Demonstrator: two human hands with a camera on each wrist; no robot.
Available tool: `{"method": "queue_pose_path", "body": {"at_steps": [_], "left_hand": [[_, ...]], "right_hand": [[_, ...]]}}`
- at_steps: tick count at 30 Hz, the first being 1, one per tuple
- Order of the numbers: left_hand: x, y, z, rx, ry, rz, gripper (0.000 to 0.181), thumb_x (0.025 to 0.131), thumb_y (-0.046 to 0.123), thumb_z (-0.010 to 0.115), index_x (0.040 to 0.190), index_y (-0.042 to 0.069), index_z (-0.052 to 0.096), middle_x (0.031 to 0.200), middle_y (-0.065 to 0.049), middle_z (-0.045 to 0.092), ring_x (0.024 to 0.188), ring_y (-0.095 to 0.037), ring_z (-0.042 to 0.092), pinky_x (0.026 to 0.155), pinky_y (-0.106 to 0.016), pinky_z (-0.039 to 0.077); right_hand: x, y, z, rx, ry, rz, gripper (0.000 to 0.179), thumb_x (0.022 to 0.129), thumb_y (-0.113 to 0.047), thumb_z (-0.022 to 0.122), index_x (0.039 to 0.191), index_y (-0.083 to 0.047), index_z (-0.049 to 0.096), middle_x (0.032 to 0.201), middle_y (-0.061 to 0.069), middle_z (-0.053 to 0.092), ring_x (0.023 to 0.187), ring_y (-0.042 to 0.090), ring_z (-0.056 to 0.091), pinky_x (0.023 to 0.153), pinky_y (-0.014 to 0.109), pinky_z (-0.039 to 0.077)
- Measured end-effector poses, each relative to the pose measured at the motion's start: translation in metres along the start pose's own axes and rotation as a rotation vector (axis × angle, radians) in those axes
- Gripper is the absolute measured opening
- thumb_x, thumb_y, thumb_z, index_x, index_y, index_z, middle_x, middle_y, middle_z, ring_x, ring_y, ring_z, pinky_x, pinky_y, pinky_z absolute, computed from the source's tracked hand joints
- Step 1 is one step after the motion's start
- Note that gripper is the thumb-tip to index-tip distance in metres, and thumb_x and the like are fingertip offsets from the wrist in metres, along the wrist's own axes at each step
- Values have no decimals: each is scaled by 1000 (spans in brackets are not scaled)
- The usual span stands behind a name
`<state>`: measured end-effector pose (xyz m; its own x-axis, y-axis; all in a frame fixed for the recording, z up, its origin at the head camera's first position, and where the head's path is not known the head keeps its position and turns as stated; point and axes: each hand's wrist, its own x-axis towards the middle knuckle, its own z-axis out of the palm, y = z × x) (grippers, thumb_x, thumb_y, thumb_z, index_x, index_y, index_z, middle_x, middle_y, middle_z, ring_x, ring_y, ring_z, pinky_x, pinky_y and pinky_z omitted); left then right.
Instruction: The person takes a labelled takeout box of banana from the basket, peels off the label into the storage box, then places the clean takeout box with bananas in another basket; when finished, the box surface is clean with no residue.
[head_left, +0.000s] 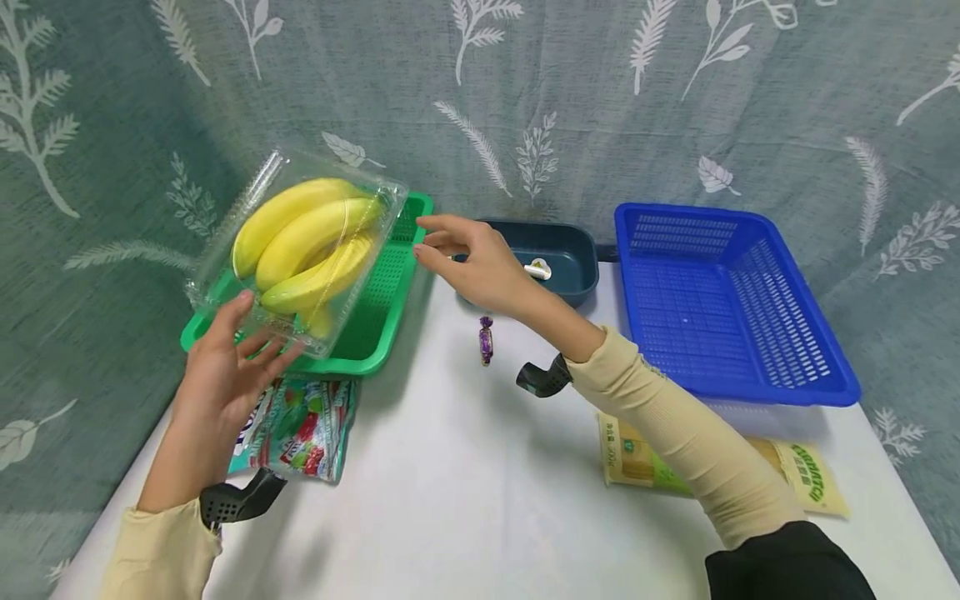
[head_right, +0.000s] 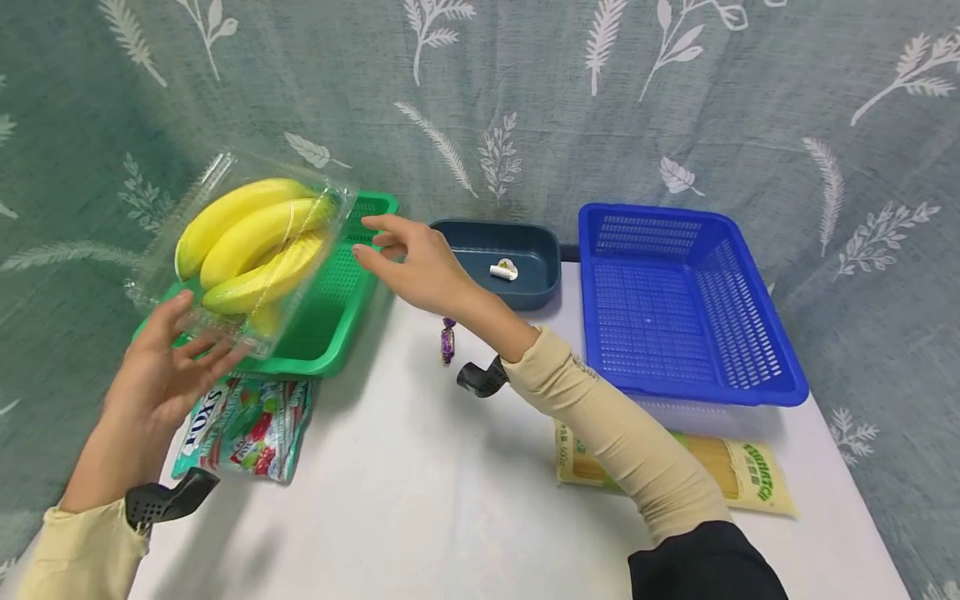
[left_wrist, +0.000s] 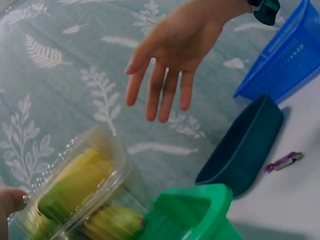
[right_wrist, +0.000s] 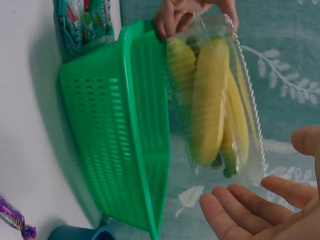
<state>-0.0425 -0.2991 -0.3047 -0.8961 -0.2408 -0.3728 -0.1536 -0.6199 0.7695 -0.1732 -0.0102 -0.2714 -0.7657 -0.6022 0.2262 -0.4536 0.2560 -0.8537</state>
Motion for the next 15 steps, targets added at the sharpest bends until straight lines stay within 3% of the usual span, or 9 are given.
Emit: {"method": "queue_pose_path", "body": {"at_steps": [9, 15], "left_hand": [[28, 22, 15, 79, -18, -133, 88, 98, 33, 63, 158, 43, 0, 163, -6, -15, 151, -25, 0, 95, -34, 53], [45, 33, 22, 46, 82, -248, 97, 94, 34, 68, 155, 47, -6, 163, 0, -7, 149, -20, 10, 99, -37, 50]], "right_hand": [[2, 13, 6, 10, -20, 18, 47, 102, -32, 58, 146, -15, 52, 128, 1, 64, 113, 12, 61, 94, 34, 49], [2, 19, 5, -2, -29, 16, 47, 103, -31, 57, 146, -13, 51, 128, 4, 63, 113, 15, 61, 94, 34, 49]]}}
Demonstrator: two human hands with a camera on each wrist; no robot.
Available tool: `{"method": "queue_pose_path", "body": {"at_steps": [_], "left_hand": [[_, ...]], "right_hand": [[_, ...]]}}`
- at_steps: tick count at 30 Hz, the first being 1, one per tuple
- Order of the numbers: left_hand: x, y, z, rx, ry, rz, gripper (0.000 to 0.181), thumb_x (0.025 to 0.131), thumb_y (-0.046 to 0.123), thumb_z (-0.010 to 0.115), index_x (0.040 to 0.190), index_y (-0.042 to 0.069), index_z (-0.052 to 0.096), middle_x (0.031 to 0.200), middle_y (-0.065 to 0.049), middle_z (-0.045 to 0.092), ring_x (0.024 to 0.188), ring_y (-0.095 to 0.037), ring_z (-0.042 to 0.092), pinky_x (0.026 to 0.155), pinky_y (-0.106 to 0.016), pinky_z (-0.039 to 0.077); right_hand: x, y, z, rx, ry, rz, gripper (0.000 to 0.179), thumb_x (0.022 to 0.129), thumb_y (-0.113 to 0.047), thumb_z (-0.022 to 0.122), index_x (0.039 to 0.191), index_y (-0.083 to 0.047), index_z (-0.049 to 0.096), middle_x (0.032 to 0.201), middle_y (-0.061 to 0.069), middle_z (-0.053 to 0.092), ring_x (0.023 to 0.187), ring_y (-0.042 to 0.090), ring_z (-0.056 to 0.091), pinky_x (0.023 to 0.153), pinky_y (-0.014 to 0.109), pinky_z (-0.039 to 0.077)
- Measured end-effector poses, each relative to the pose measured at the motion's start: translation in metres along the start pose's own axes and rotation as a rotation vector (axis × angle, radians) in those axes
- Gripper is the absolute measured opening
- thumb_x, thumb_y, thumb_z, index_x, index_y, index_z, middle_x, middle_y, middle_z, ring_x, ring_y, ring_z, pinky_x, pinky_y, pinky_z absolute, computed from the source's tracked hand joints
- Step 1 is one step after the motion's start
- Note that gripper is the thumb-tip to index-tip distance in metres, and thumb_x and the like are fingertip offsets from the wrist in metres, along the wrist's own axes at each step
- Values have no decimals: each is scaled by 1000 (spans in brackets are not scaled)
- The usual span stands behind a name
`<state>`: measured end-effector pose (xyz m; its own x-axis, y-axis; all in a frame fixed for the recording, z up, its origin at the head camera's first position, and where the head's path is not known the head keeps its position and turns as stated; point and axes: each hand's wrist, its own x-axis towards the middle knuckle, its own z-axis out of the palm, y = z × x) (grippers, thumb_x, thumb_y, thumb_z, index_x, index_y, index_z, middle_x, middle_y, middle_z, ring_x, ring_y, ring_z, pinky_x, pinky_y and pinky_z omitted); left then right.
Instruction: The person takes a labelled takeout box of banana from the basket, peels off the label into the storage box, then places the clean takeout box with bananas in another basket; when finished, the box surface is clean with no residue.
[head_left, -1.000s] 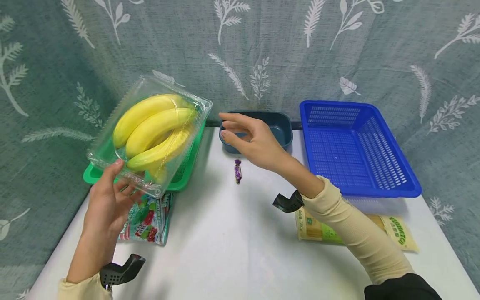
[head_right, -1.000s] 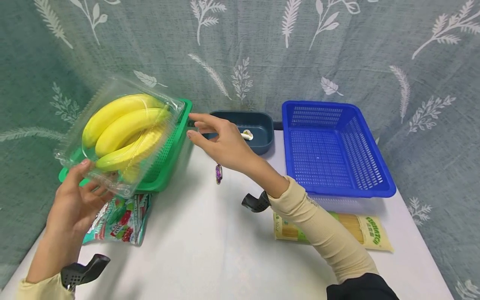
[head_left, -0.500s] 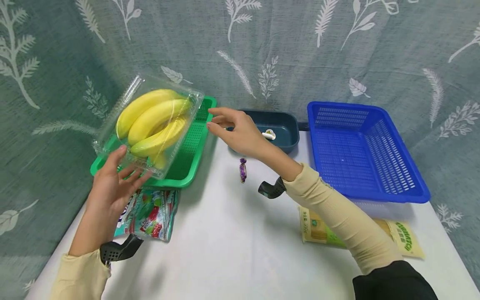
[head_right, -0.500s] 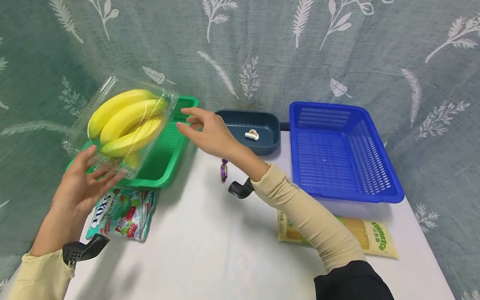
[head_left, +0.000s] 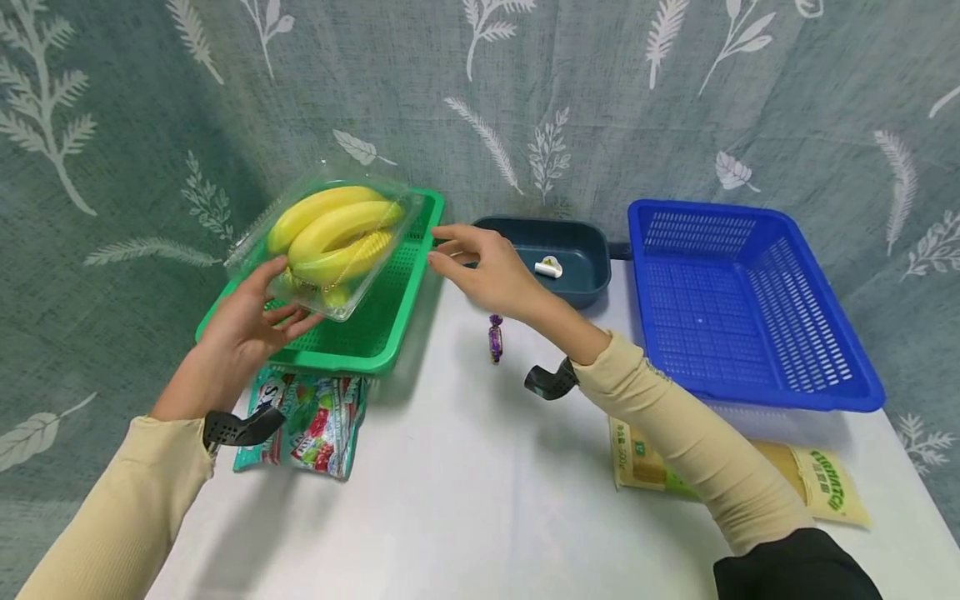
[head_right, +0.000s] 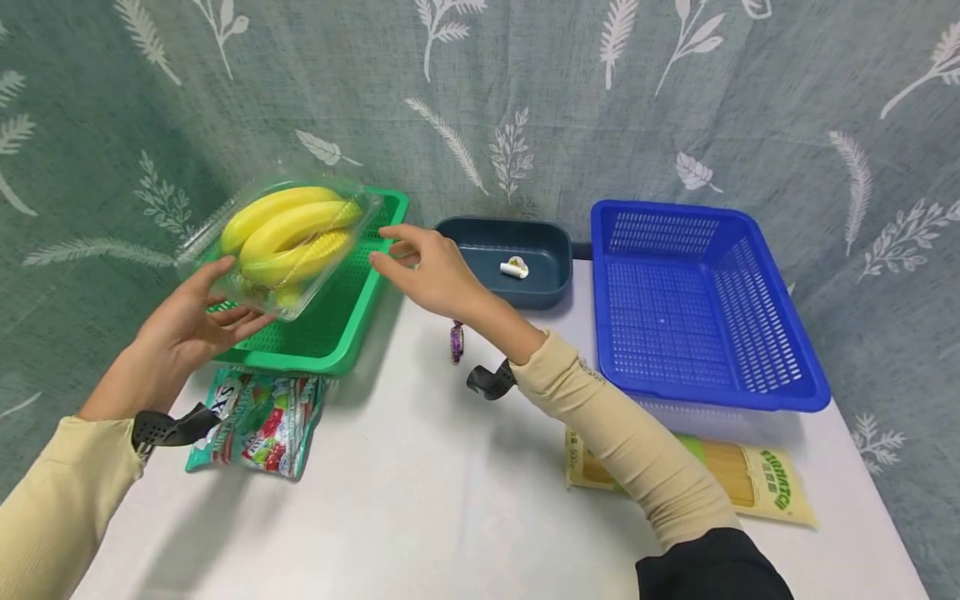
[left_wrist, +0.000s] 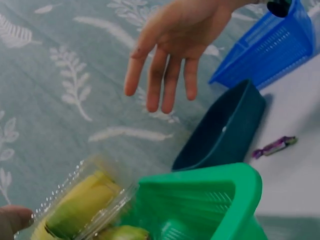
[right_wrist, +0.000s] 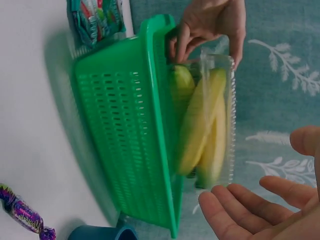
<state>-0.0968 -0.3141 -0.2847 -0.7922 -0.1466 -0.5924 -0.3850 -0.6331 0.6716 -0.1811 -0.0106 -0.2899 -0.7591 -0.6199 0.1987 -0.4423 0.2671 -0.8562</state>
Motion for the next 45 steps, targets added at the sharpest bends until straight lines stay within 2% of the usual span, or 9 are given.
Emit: {"method": "queue_pose_path", "body": {"at_steps": [8, 15, 20, 27, 32, 35, 38, 42, 45], "left_hand": [[15, 7, 2, -35, 69, -100, 99, 96, 33, 64, 147, 59, -16, 162, 3, -17, 151, -15, 3, 108, -36, 40], [17, 4, -3, -45, 136, -162, 94, 95, 31, 66, 150, 59, -5, 162, 4, -2, 147, -15, 17, 106, -37, 42], [11, 5, -9, -69, 150, -177, 95, 98, 32, 61, 148, 59, -15, 161, 11, -20, 151, -14, 4, 109, -35, 40], [-13, 9, -11, -31, 68, -197, 91, 100, 45, 53, 139, 65, -26, 156, 6, -40, 149, -21, -17, 116, -40, 26], [-25, 4, -3, 18, -72, -201, 99, 101, 42, 51, 142, 47, -38, 157, 1, -39, 149, -24, -18, 119, -42, 23], [-34, -3, 2, 65, -171, -140, 95, 102, 36, 52, 152, 35, -29, 163, -1, -26, 152, -27, -5, 116, -41, 29], [-46, -14, 3, 171, -276, -8, 75, 104, 31, 51, 159, 26, -1, 166, -10, 0, 150, -29, 19, 109, -38, 41], [-63, -35, 0, 390, -391, 276, 44, 106, 21, 51, 144, 8, 35, 147, -12, 47, 128, -24, 55, 93, -35, 54], [-75, -53, -2, 572, -385, 493, 32, 104, 16, 55, 133, 3, 50, 125, -9, 64, 109, -20, 67, 84, -34, 57]], "right_hand": [[14, 4, 8, -15, -18, 23, 48, 103, -32, 57, 146, -12, 51, 129, 6, 63, 113, 19, 60, 91, 31, 49], [24, 8, 23, 6, -34, 53, 45, 103, -32, 58, 143, -13, 54, 128, 6, 63, 110, 17, 62, 89, 29, 51], [24, 8, 30, 6, -55, 41, 46, 103, -31, 58, 144, -11, 54, 128, 8, 64, 109, 17, 63, 87, 29, 52], [22, 5, 33, 3, -64, 36, 46, 102, -32, 58, 144, -12, 53, 131, 8, 62, 114, 21, 61, 89, 28, 51], [13, 9, 25, -3, -51, 73, 47, 103, -31, 57, 145, -11, 52, 134, 8, 60, 116, 21, 60, 91, 29, 50], [4, 13, 19, -3, -41, 93, 47, 103, -30, 58, 145, -9, 51, 136, 11, 59, 118, 23, 59, 93, 30, 50], [-4, 17, 16, -17, -39, 98, 49, 103, -28, 58, 146, -7, 49, 139, 12, 57, 120, 23, 58, 94, 32, 49], [-13, 20, 16, -61, -39, 89, 52, 103, -28, 58, 148, -6, 47, 141, 13, 55, 122, 24, 58, 95, 33, 49], [-18, 21, 19, -86, -43, 70, 51, 102, -27, 58, 148, -6, 47, 141, 14, 56, 122, 26, 58, 95, 33, 50]]}}
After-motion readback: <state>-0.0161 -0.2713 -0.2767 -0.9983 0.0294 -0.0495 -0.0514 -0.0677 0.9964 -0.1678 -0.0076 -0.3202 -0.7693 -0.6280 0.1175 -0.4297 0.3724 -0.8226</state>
